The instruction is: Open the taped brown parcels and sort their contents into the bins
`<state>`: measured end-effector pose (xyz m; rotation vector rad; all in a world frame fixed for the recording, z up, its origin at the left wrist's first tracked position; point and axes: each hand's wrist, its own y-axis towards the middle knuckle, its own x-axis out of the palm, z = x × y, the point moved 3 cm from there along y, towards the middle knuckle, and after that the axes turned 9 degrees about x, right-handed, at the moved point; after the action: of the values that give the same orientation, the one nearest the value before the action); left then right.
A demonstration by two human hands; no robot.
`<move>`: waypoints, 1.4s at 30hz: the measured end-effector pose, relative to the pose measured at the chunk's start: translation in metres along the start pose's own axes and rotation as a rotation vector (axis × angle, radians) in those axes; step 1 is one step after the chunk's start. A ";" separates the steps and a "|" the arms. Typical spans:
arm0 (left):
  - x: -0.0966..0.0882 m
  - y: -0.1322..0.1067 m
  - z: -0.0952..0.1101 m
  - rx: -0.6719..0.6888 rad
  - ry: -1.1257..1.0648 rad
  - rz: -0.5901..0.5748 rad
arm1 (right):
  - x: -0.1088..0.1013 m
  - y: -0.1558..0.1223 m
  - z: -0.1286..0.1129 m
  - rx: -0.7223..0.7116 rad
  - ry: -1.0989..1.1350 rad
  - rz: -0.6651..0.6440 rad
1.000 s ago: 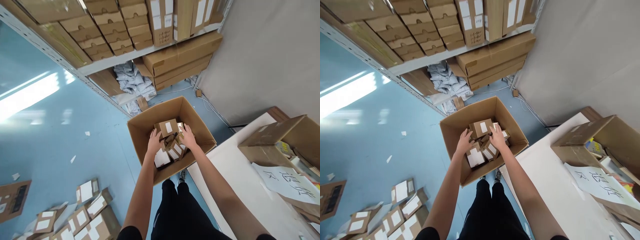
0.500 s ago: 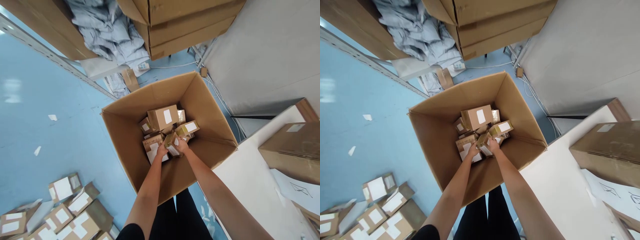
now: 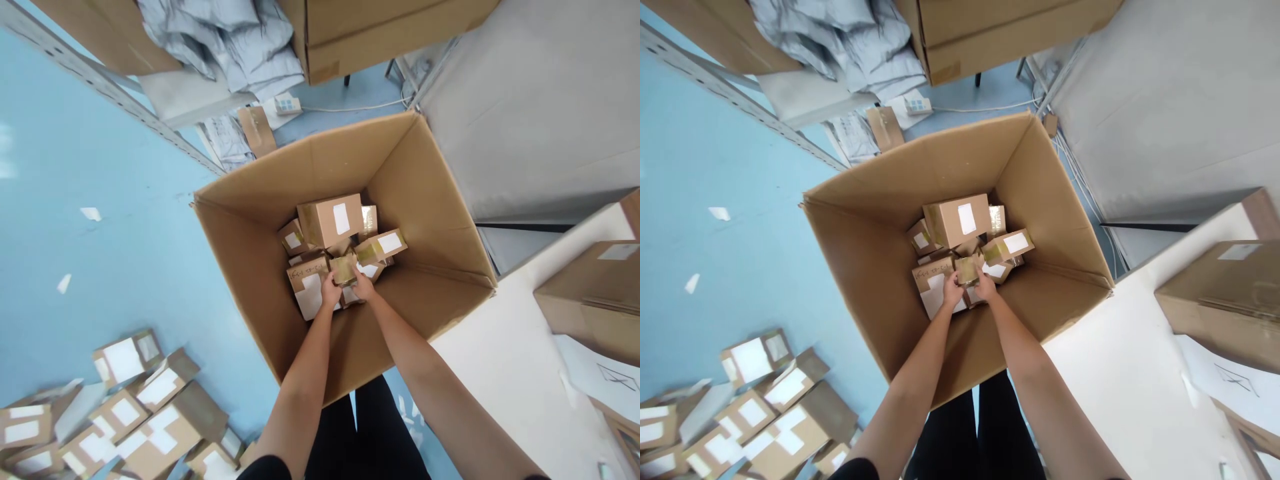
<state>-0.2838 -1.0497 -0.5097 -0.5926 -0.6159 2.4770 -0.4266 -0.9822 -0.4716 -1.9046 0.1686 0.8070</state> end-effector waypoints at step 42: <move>0.316 -0.492 0.282 0.911 0.373 -0.856 | -0.117 -0.528 0.404 0.427 0.860 1.167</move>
<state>-0.4903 -0.5783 -0.1133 -0.2944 0.3663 1.5176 -0.4631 -0.4155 -0.1072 -1.5004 1.9266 0.5021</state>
